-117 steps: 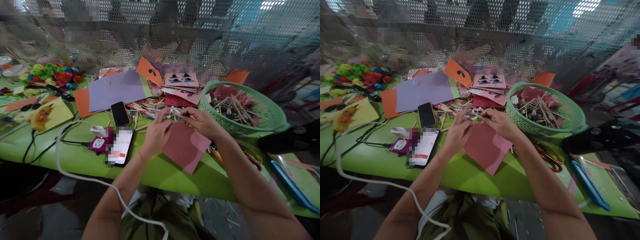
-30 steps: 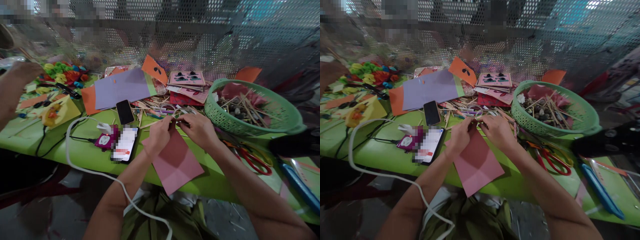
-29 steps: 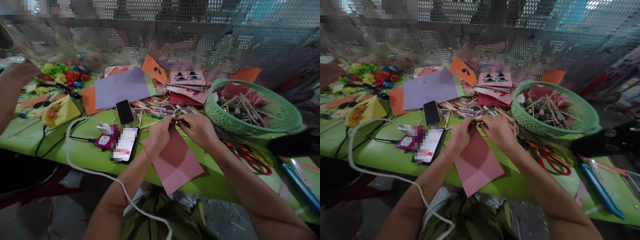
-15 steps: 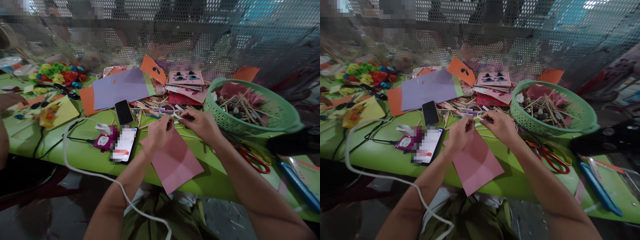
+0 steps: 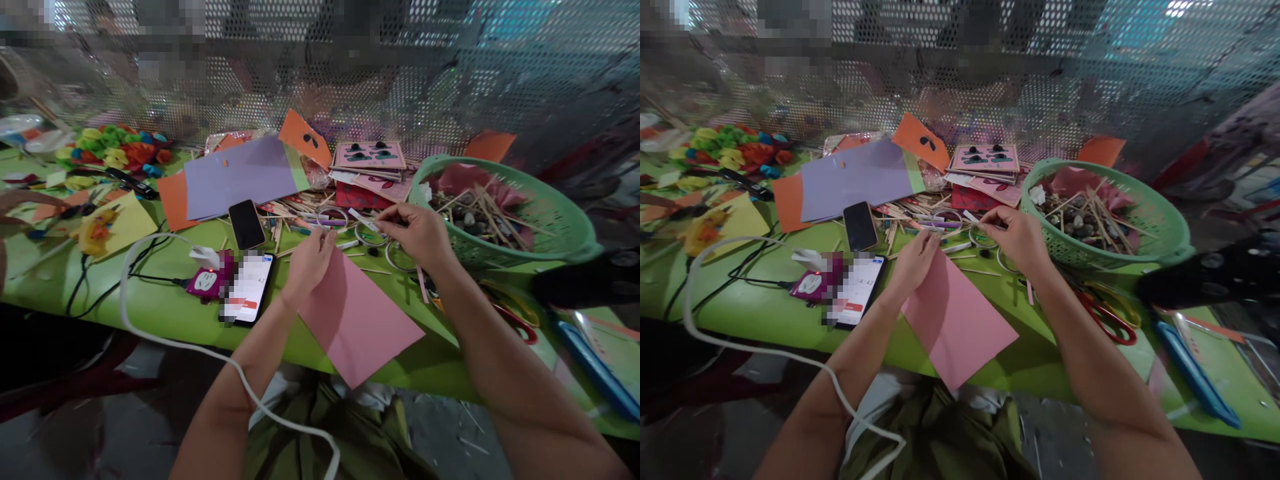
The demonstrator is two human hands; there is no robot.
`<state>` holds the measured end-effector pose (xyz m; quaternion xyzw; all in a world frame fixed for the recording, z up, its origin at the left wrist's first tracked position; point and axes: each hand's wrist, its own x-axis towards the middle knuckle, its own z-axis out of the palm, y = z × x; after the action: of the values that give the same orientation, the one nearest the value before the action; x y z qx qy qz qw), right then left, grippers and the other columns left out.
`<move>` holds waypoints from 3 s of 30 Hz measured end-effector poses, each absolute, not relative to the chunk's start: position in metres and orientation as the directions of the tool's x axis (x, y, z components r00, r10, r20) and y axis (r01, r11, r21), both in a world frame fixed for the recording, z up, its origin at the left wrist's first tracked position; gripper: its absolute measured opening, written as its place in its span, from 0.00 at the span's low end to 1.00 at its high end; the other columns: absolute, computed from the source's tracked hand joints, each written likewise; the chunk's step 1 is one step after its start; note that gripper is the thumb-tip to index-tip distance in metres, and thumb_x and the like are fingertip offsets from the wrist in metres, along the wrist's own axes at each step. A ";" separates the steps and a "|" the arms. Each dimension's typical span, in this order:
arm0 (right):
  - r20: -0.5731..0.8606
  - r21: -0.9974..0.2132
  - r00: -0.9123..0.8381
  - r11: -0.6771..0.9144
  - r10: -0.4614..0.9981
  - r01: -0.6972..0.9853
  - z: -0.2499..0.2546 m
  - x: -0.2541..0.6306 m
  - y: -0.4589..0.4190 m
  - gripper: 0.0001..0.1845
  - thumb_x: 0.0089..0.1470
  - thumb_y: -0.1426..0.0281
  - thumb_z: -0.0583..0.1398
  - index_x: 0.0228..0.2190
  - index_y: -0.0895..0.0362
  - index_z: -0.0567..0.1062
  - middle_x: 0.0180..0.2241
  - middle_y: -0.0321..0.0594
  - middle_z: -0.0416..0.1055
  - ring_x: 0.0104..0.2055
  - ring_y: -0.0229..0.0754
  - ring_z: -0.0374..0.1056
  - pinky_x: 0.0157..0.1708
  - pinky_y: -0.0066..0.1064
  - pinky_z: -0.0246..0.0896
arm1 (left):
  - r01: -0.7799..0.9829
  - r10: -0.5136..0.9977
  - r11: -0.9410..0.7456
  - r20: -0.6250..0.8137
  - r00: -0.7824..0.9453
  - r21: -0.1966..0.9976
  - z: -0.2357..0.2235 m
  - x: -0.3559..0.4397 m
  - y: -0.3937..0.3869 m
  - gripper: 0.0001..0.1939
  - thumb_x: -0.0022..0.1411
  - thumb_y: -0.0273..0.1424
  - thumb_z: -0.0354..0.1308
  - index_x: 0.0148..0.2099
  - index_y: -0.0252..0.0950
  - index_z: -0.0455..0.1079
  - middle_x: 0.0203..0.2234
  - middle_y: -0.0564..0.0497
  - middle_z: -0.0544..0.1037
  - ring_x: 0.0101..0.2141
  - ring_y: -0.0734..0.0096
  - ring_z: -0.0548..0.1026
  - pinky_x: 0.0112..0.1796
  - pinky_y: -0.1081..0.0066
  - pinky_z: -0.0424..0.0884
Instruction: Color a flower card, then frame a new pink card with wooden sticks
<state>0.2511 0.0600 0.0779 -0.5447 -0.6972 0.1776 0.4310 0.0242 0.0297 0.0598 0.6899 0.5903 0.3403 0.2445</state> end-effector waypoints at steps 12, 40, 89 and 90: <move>0.397 -0.786 0.080 0.294 0.914 0.545 0.068 0.269 0.075 0.10 0.50 0.60 0.69 0.28 0.53 0.81 0.24 0.35 0.75 0.25 0.41 0.66 0.29 0.34 0.59 | 0.667 0.852 -0.317 -0.106 0.512 0.674 0.062 0.009 0.037 0.11 0.64 0.39 0.62 0.33 0.39 0.73 0.28 0.52 0.79 0.29 0.67 0.74 0.31 0.69 0.62; 0.596 -0.485 -0.036 0.395 0.802 0.780 0.106 0.274 0.055 0.06 0.56 0.71 0.66 0.28 0.50 0.79 0.34 0.45 0.79 0.40 0.54 0.74 0.44 0.47 0.68 | 0.602 0.975 -0.220 0.198 0.104 0.768 0.079 0.022 0.040 0.14 0.66 0.25 0.58 0.28 0.39 0.60 0.24 0.55 0.69 0.30 0.70 0.68 0.35 0.69 0.63; 0.380 -0.787 -0.159 0.409 0.911 0.462 0.118 0.211 0.048 0.17 0.57 0.53 0.65 0.29 0.54 0.80 0.26 0.38 0.74 0.28 0.41 0.63 0.31 0.34 0.57 | -0.025 0.935 -0.351 0.351 0.051 0.936 0.079 0.031 0.038 0.14 0.71 0.44 0.60 0.42 0.40 0.79 0.38 0.48 0.84 0.42 0.63 0.79 0.49 0.66 0.75; 0.382 -0.784 -0.157 0.410 0.910 0.465 0.118 0.211 0.047 0.17 0.57 0.53 0.65 0.29 0.54 0.80 0.26 0.38 0.74 0.28 0.41 0.63 0.31 0.34 0.57 | -0.028 0.934 -0.352 0.353 0.051 0.935 0.080 0.031 0.037 0.14 0.71 0.44 0.60 0.42 0.40 0.80 0.39 0.48 0.84 0.42 0.63 0.79 0.49 0.66 0.75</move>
<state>0.2108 0.0474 0.1184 -0.4798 -0.7169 0.2546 0.4371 0.0314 0.0370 0.0801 0.5906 0.3837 0.5722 0.4202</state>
